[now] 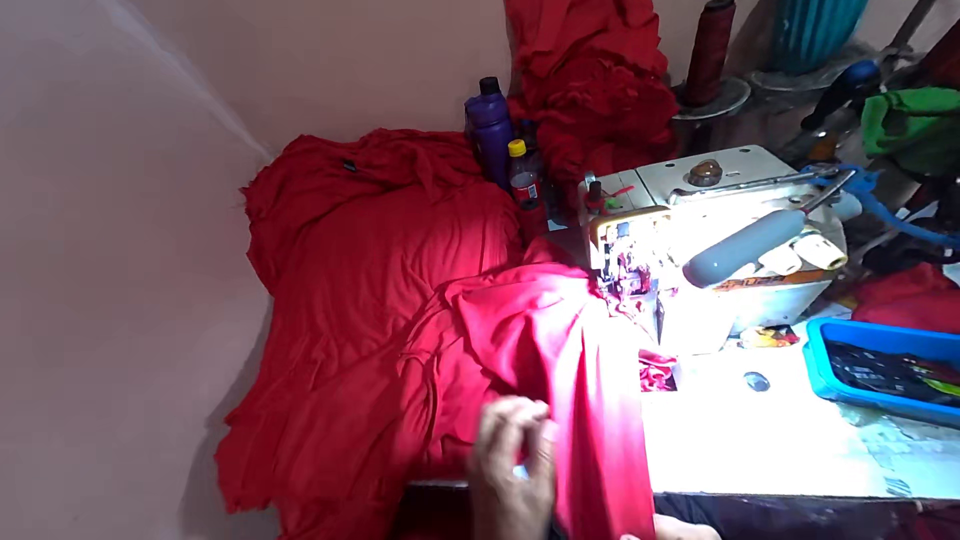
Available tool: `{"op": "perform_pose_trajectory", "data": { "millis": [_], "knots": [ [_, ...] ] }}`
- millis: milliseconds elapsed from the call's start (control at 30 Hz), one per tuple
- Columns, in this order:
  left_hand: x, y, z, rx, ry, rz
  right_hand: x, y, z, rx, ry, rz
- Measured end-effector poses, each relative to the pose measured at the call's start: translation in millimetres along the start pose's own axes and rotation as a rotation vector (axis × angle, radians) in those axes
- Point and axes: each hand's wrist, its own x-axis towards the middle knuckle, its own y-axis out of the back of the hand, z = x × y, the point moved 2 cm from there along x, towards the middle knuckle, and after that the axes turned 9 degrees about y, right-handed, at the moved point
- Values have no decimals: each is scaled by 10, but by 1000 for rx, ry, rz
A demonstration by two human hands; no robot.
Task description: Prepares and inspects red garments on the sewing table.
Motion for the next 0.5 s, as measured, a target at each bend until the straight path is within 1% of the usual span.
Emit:
{"op": "perform_pose_trajectory", "data": {
  "millis": [67, 100, 167, 233, 300, 367, 400, 433, 500],
  "knots": [
    [-407, -159, 287, -40, 100, -193, -140, -30, -16, -101, 16, -4],
    [-562, -231, 381, -7, 160, -267, -196, -46, -16, -163, 43, -13],
    [-772, -311, 486, 86, 272, -359, -284, -91, -14, -247, 121, -46],
    [-910, -297, 474, 105, 342, -352, -358, -147, 12, -217, 168, -72],
    [-1004, -221, 400, 104, 347, -318, -424, -175, 83, -150, 197, -98],
    [-1058, -108, 355, 104, 340, -320, -381, -78, 46, -94, 191, -148],
    [-1082, -56, 339, 106, 335, -315, -293, 17, 11, -117, 208, -126],
    [-1108, -13, 321, 102, 330, -303, -151, 127, -25, -200, 256, -44],
    [-1166, 23, 297, 78, 317, -272, 262, 334, -116, -470, 383, 247]
  ]
}}
